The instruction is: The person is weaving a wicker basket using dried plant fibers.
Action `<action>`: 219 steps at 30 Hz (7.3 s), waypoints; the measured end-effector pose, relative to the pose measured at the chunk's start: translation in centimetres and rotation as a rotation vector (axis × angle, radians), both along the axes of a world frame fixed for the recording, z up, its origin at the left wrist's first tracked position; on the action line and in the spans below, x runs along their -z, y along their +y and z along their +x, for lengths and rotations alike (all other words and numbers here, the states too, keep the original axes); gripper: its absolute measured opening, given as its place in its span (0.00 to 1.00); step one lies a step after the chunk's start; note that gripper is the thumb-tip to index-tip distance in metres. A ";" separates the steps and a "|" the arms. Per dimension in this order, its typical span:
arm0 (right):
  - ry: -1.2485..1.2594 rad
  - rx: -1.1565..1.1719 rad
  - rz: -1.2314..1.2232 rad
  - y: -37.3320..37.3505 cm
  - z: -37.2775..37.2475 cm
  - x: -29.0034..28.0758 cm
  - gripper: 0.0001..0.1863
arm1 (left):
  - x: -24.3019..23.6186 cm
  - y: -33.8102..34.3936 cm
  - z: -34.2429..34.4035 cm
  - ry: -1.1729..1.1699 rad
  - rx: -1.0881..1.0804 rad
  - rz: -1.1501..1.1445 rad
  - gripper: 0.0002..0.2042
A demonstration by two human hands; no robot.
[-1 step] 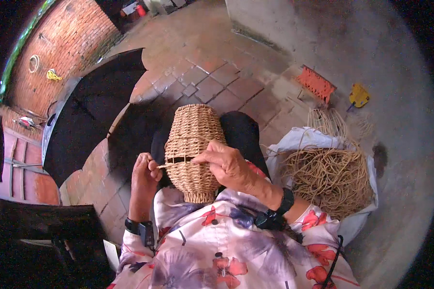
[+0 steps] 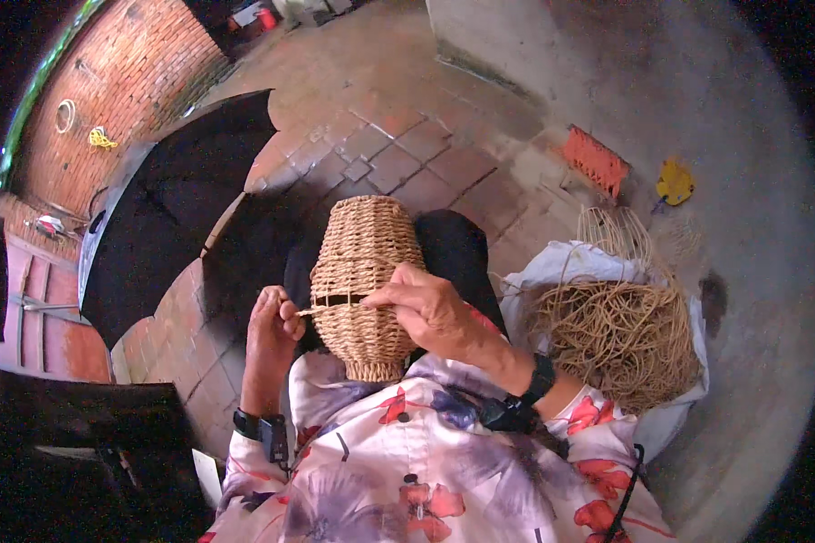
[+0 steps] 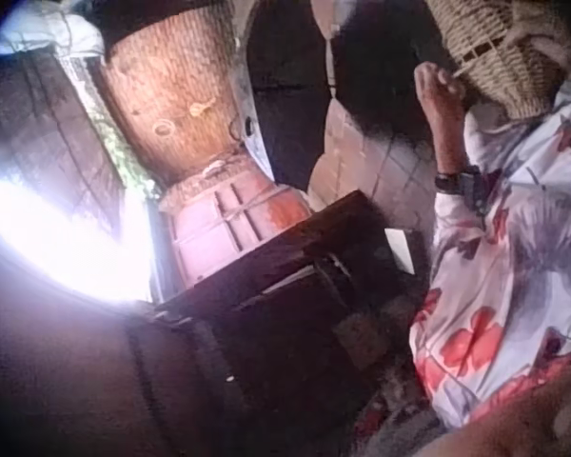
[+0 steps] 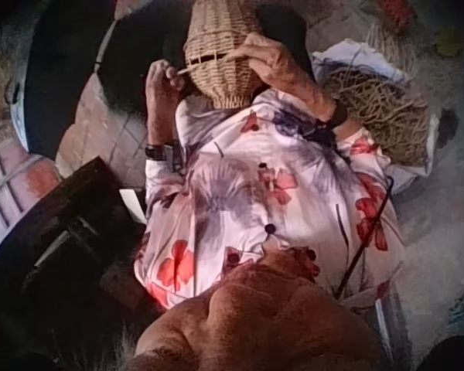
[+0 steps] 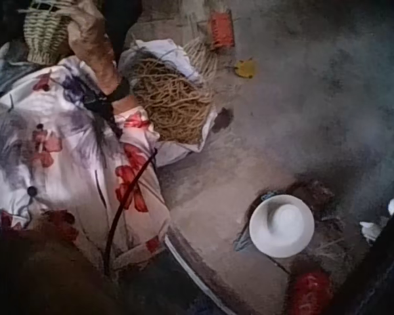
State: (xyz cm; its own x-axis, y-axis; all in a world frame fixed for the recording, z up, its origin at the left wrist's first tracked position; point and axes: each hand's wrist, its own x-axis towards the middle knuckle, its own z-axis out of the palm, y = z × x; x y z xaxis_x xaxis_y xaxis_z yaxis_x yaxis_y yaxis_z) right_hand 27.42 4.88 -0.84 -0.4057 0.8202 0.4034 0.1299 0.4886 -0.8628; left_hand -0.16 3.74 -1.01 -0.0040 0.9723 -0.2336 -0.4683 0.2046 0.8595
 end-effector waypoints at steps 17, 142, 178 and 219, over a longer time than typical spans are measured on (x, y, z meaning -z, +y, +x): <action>-0.114 0.007 0.424 1.7 -6.9 -6.0 0.09 | -5.5 -1.9 1.3 0.430 -0.012 0.476 0.07; -0.287 0.261 0.179 9.8 -3.3 -1.1 0.13 | -1.5 -3.9 2.7 -0.334 -0.179 -0.054 0.17; -0.256 0.502 0.338 4.2 -3.0 -4.5 0.11 | -1.9 -5.8 3.5 0.149 0.059 -0.210 0.04; -0.226 0.496 0.457 4.4 -2.9 -3.6 0.09 | 0.9 -3.3 1.2 0.068 0.401 -0.100 0.08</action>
